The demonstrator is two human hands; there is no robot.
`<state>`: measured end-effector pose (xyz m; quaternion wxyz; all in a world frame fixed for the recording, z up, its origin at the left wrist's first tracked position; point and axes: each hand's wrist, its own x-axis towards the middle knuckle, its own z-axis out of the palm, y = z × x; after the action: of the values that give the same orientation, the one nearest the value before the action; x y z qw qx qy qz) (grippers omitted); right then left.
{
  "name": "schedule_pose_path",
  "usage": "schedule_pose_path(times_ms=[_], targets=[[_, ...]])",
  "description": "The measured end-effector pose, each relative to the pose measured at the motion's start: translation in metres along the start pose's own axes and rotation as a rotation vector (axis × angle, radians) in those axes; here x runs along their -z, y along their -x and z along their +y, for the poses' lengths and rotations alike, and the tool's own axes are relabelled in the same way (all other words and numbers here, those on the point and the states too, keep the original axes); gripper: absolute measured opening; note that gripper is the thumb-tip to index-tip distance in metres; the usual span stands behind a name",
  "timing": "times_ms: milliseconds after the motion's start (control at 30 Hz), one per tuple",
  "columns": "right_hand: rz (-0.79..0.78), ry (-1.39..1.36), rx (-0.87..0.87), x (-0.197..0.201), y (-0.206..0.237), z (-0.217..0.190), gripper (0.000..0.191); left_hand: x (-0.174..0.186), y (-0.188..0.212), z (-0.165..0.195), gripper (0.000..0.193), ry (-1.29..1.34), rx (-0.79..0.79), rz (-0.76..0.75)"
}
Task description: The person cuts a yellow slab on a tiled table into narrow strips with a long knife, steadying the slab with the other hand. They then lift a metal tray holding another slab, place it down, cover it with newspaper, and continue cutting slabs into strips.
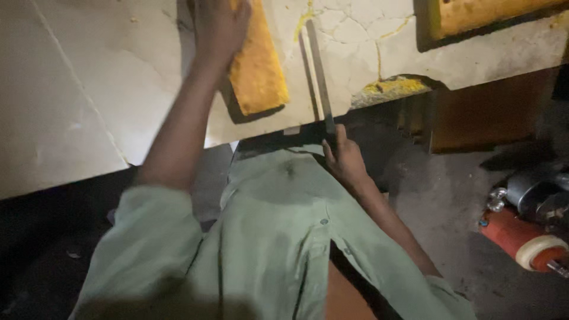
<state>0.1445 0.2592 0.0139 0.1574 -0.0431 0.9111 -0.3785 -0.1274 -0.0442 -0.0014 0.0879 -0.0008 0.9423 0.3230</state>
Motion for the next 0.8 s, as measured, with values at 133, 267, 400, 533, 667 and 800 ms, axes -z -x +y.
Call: schedule_pose_path(times_ms=[133,267,400,533,667,800], targets=[[0.014,0.120,0.096,-0.009,-0.066,-0.043,0.050,0.006,0.091,-0.012,0.076,-0.048,-0.338,0.266],[-0.069,0.344,0.066,-0.003,-0.166,-0.083,0.060,0.002,0.151,-0.008,0.083,0.053,-0.299,0.114],[0.005,0.367,0.053,-0.002,-0.241,-0.117,0.062,-0.003,0.158,-0.006,0.082,-0.086,-0.253,-0.011],[0.051,0.368,0.109,-0.008,-0.235,-0.127,0.059,-0.006,0.157,-0.002,0.080,-0.097,-0.200,0.007],[-0.023,0.359,0.102,-0.009,-0.150,-0.109,0.053,-0.011,0.161,0.000,0.085,-0.140,-0.229,0.057],[-0.169,0.287,0.018,-0.007,-0.040,-0.077,0.045,-0.020,0.167,-0.002,0.084,-0.132,-0.197,0.051]])
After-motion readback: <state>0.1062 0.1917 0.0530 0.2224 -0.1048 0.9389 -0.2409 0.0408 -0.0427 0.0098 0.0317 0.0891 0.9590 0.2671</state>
